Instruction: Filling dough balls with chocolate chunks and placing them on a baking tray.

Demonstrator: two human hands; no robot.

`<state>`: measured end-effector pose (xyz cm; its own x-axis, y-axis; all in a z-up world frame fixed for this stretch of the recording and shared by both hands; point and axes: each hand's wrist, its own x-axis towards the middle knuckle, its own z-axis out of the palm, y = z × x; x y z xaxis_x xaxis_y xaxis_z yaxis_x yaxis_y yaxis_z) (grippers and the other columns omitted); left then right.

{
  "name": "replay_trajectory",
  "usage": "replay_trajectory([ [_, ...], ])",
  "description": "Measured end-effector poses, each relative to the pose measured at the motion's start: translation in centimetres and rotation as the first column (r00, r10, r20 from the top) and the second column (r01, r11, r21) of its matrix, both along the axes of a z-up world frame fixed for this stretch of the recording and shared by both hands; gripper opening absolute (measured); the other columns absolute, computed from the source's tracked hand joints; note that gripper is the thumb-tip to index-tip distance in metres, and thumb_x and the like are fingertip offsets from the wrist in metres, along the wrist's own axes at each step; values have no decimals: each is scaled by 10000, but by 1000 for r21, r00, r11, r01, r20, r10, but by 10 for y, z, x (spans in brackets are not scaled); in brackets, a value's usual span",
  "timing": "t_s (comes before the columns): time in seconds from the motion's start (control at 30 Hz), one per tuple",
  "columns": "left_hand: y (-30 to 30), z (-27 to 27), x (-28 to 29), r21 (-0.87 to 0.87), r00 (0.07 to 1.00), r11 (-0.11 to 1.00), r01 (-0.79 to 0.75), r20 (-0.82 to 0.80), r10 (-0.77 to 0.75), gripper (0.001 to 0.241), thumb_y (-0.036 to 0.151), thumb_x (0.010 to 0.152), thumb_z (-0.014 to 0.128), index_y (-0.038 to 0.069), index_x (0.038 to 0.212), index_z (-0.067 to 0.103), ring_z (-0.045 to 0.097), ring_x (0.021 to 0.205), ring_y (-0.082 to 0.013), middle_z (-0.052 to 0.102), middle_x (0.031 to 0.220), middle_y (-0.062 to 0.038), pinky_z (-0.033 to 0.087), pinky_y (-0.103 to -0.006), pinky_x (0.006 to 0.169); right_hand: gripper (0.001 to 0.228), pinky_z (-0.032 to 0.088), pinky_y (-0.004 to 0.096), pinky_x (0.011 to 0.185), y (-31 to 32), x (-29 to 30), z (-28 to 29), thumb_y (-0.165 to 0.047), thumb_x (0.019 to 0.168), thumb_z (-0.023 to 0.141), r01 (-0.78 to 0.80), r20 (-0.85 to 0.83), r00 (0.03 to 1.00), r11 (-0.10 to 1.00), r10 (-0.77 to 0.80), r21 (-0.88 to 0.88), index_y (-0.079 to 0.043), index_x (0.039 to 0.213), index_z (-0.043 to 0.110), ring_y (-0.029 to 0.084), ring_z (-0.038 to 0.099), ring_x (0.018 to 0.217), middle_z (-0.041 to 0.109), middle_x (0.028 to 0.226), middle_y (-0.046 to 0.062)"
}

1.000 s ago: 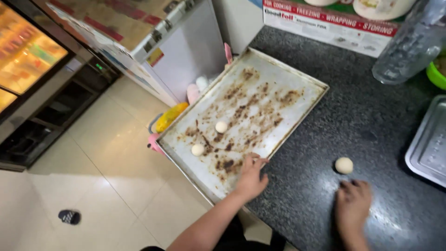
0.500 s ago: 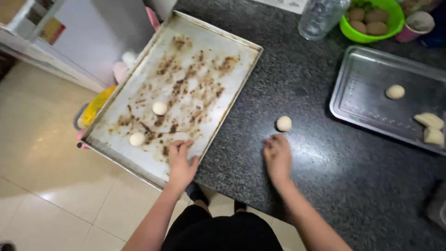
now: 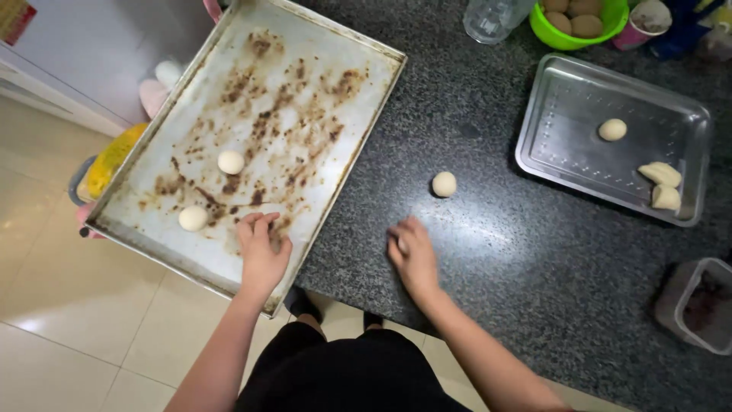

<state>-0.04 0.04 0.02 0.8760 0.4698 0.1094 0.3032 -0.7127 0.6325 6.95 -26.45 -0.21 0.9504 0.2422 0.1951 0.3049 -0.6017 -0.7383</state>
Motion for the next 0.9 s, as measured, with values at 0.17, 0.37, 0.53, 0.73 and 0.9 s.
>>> replay_trajectory([
  [0.17,13,6,3,-42,999,998,-36,-2,36,465,125,668,692,131,1118,578,465,1121,-358,397,1177,-139,369,-439,979,315,488,401,914,-30,9,-12,-252,742,699,-62,4,998,983,64,-170,-133,1023,620,308,557,1114,563,1136,96],
  [0.37,20,10,-7,-73,996,993,-92,-30,90,456,126,673,696,140,1114,582,479,1093,-360,398,1182,-141,376,-447,968,513,400,501,960,19,12,7,-58,721,704,12,75,997,998,-17,70,29,1178,489,446,475,1145,485,1183,261],
  [0.53,33,18,-3,-101,991,986,-129,-27,127,480,131,677,691,146,1141,569,490,1069,-351,397,1199,-145,388,-444,960,636,373,499,1004,3,-17,-9,-121,740,726,-64,-209,976,998,66,18,-7,1300,447,405,446,1213,479,1287,245],
  [0.73,54,24,14,-161,993,980,-117,2,119,528,112,663,690,107,1171,545,528,1009,-316,413,1188,-130,426,-408,922,751,477,436,930,30,27,0,-133,635,815,-16,-198,980,996,34,88,-43,1287,454,307,608,1037,635,1120,151],
  [0.9,71,27,53,-120,988,983,-135,63,143,593,100,675,695,-12,1223,496,557,984,-381,462,1161,-228,452,-435,894,724,436,440,955,142,111,24,-60,681,811,-148,-32,983,876,183,459,70,1265,404,400,518,1125,543,1182,274],
])
